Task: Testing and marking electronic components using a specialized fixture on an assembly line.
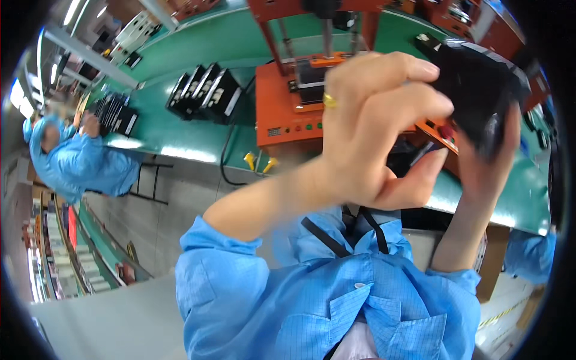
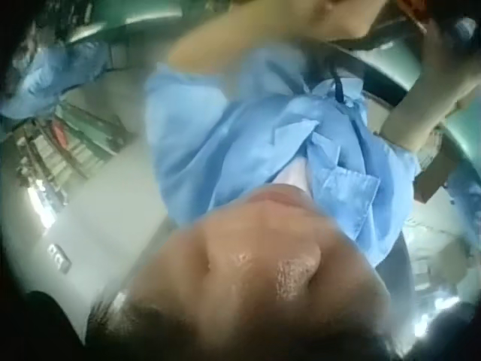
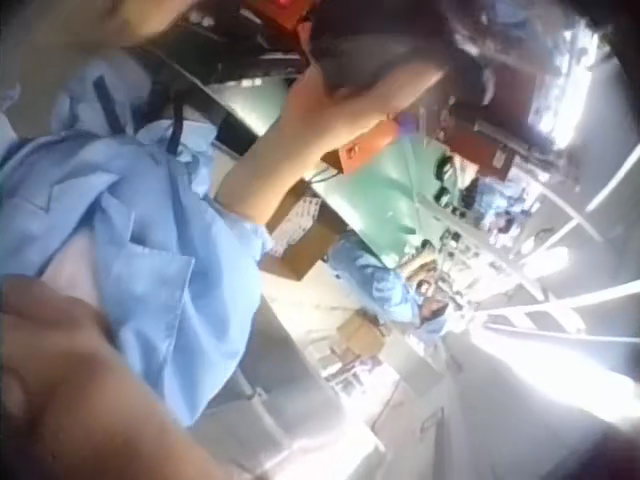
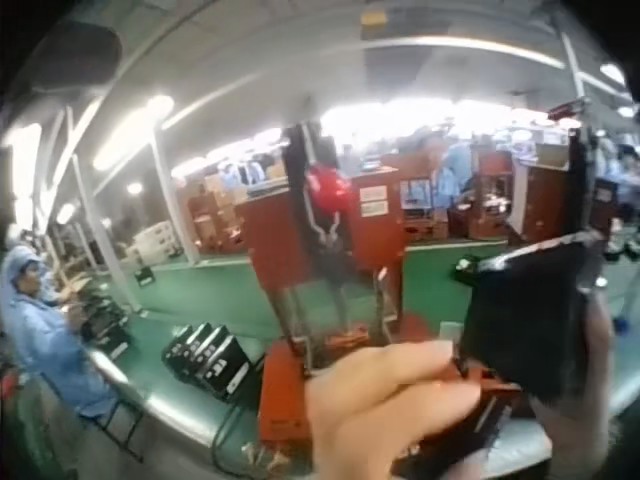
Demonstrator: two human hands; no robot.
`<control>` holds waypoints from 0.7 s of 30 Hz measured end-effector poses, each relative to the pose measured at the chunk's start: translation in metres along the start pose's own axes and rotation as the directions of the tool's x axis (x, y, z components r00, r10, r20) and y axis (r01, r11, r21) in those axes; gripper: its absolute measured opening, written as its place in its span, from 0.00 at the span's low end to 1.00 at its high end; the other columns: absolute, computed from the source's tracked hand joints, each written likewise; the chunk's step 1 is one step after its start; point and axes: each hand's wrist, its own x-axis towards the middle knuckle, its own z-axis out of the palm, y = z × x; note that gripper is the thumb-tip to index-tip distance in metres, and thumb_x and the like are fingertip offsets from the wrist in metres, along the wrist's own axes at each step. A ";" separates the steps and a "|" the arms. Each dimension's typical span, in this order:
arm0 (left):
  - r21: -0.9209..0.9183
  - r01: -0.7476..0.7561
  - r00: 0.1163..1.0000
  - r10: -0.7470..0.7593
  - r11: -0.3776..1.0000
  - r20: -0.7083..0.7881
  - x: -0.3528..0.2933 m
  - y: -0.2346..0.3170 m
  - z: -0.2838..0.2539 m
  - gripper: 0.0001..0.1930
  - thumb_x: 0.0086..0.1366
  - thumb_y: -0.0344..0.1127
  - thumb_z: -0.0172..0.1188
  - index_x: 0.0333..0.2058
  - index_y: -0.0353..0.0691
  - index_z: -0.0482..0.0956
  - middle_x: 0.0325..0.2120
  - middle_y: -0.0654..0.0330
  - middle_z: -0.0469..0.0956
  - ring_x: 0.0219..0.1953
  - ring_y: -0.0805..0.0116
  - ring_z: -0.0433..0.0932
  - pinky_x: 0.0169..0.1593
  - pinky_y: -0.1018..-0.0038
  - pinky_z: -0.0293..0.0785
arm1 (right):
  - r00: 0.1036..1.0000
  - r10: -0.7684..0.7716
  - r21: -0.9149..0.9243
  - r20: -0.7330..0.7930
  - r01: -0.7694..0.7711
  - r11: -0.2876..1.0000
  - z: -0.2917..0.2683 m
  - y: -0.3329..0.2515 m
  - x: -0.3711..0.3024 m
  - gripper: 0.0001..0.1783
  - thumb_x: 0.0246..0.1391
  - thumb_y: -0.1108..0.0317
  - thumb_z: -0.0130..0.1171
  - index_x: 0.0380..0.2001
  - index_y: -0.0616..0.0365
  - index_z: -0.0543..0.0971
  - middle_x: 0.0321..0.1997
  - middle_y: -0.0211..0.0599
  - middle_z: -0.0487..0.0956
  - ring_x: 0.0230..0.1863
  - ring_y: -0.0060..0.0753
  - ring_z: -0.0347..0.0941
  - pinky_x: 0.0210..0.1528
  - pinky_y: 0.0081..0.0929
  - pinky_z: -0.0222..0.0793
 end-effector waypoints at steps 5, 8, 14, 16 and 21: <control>-0.207 0.931 0.352 -0.581 0.301 0.734 -0.019 0.038 0.057 0.43 0.69 0.52 0.56 0.65 0.22 0.49 0.56 0.40 0.69 0.59 0.58 0.70 0.61 0.67 0.66 | 0.963 0.252 0.149 -0.091 -0.237 0.960 -0.056 -0.035 -0.090 0.34 0.67 0.43 0.43 0.68 0.51 0.62 0.68 0.37 0.66 0.68 0.36 0.63 0.68 0.41 0.59; 0.017 1.000 0.002 -0.687 0.020 0.727 -0.032 0.018 0.082 0.37 0.69 0.46 0.57 0.65 0.25 0.52 0.53 0.44 0.72 0.55 0.63 0.73 0.58 0.68 0.69 | 0.929 0.164 -0.489 -0.331 -0.317 0.812 -0.074 -0.034 -0.073 0.29 0.69 0.53 0.47 0.67 0.54 0.64 0.63 0.39 0.72 0.64 0.29 0.67 0.63 0.33 0.66; 0.142 0.870 0.297 -0.733 0.471 0.612 -0.038 -0.042 0.180 0.37 0.70 0.50 0.49 0.66 0.26 0.52 0.59 0.31 0.64 0.63 0.39 0.64 0.64 0.57 0.61 | 0.992 -0.104 -0.870 0.073 0.114 0.479 -0.108 -0.032 -0.030 0.31 0.60 0.71 0.61 0.65 0.57 0.64 0.56 0.39 0.74 0.51 0.21 0.70 0.51 0.21 0.67; 0.240 0.809 0.240 -0.675 0.536 0.698 -0.032 -0.059 0.207 0.36 0.70 0.50 0.48 0.64 0.24 0.55 0.58 0.33 0.65 0.62 0.38 0.64 0.64 0.55 0.61 | 0.993 -0.009 -0.869 -0.116 -0.097 0.486 -0.124 -0.031 -0.009 0.29 0.58 0.70 0.64 0.62 0.53 0.69 0.48 0.37 0.77 0.45 0.24 0.73 0.48 0.26 0.69; 0.527 0.383 0.340 -0.646 0.759 0.683 -0.053 -0.073 0.238 0.28 0.70 0.51 0.49 0.57 0.32 0.69 0.57 0.37 0.68 0.61 0.46 0.67 0.63 0.56 0.63 | 0.978 -0.205 -0.993 0.048 0.069 0.098 -0.172 -0.012 0.014 0.23 0.58 0.64 0.63 0.58 0.46 0.75 0.43 0.41 0.78 0.38 0.35 0.75 0.45 0.29 0.70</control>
